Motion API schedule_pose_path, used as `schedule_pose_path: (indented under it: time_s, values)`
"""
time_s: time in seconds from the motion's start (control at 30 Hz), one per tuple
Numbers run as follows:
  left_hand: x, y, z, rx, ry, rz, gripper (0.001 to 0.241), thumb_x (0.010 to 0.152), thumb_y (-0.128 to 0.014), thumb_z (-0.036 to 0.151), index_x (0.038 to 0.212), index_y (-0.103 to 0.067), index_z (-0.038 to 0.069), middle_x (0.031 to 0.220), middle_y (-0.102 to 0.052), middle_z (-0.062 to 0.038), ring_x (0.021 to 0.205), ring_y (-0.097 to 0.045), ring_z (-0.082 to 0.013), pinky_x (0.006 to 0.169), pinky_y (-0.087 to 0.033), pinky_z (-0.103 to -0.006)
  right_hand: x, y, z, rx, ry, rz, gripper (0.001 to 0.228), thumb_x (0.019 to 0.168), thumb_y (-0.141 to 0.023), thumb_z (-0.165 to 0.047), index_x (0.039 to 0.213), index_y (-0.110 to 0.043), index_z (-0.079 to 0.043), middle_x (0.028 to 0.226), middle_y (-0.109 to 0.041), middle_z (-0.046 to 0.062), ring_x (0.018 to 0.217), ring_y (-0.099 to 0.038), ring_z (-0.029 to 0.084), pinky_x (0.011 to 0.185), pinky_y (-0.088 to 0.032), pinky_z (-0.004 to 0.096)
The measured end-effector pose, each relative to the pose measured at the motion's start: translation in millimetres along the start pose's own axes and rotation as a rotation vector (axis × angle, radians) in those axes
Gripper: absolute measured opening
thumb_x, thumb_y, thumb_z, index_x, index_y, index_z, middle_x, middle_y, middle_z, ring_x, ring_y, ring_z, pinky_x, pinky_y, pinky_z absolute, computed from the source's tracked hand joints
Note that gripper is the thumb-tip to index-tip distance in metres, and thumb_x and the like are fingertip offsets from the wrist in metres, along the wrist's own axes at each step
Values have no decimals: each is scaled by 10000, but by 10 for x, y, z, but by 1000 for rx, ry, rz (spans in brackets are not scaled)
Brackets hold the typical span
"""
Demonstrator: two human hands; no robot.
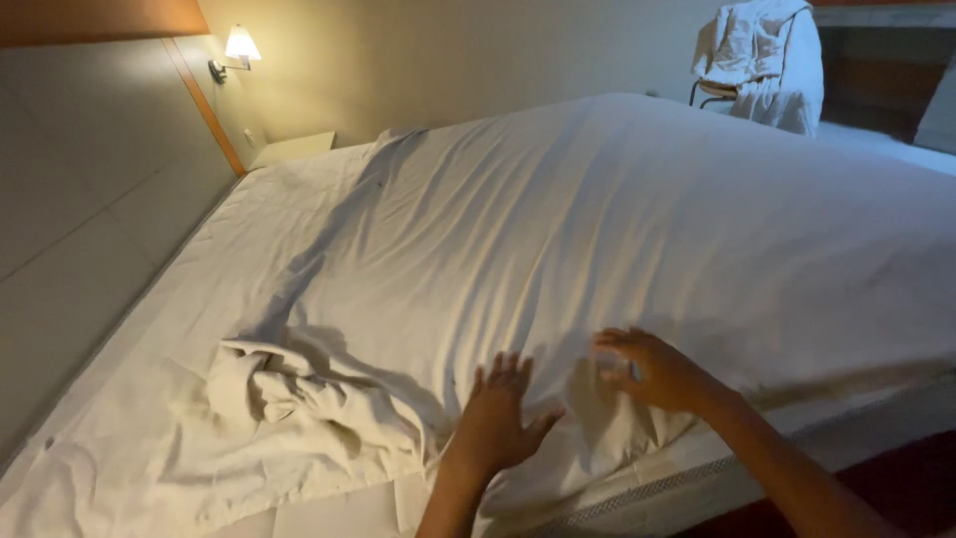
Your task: The person smooths and adjusts a white fitted sheet on a mattress, pulling the fabric taut and tucking the edges under the mattress corners. The person works methodically along the sides and corners to reduce wrinkles and secure the sheet.
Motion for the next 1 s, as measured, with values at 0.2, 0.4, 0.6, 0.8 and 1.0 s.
schedule_pose_path:
  time_s: [0.2,0.4,0.6,0.8,1.0]
  values:
    - [609,-685,-351,68,17,77,783,973,-529,613,1491,-465,28,1591,-370,-224,1496,-290,-393,1218,-140,-565,603,-80,639,-132,100,148,509,982,-582,-421,1442,-567,-205,1605,-425,52,1510,-327,248,1232,-228,454]
    - [611,-804,-335,133,-10,193,559,1039,-416,419,1462,-550,80,1556,-449,-219,1479,-357,-398,1219,-153,-609,852,-322,1082,-266,211,191,505,993,-479,-396,1445,-573,-193,1598,-424,44,1503,-308,248,1199,-203,467]
    - [595,-783,-266,207,-42,248,490,1051,-394,355,1447,-565,122,1538,-474,-172,1456,-355,-409,1181,-126,-665,798,-261,988,-126,172,210,401,1027,-443,-279,1336,-671,-160,1482,-578,9,1401,-473,210,1195,-285,431]
    - [554,-883,-245,161,-127,165,478,1081,-351,353,1470,-561,170,1566,-489,-75,1467,-361,-398,1210,-164,-648,675,-298,1085,-146,69,304,362,1006,-482,-241,1272,-716,-162,1383,-640,39,1263,-583,251,1121,-398,388]
    - [459,-855,-119,138,-72,101,481,1067,-333,388,1473,-553,252,1565,-478,11,1464,-337,-386,1179,-183,-653,555,-347,1120,-234,161,408,382,958,-535,-246,1292,-697,-158,1352,-655,61,1226,-594,277,1044,-448,416]
Point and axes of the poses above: each hand's wrist, its own x-axis towards the middle knuckle, its own y-axis out of the back of the hand, z = x × y, the point moved 2 cm from there along x, towards the middle knuckle
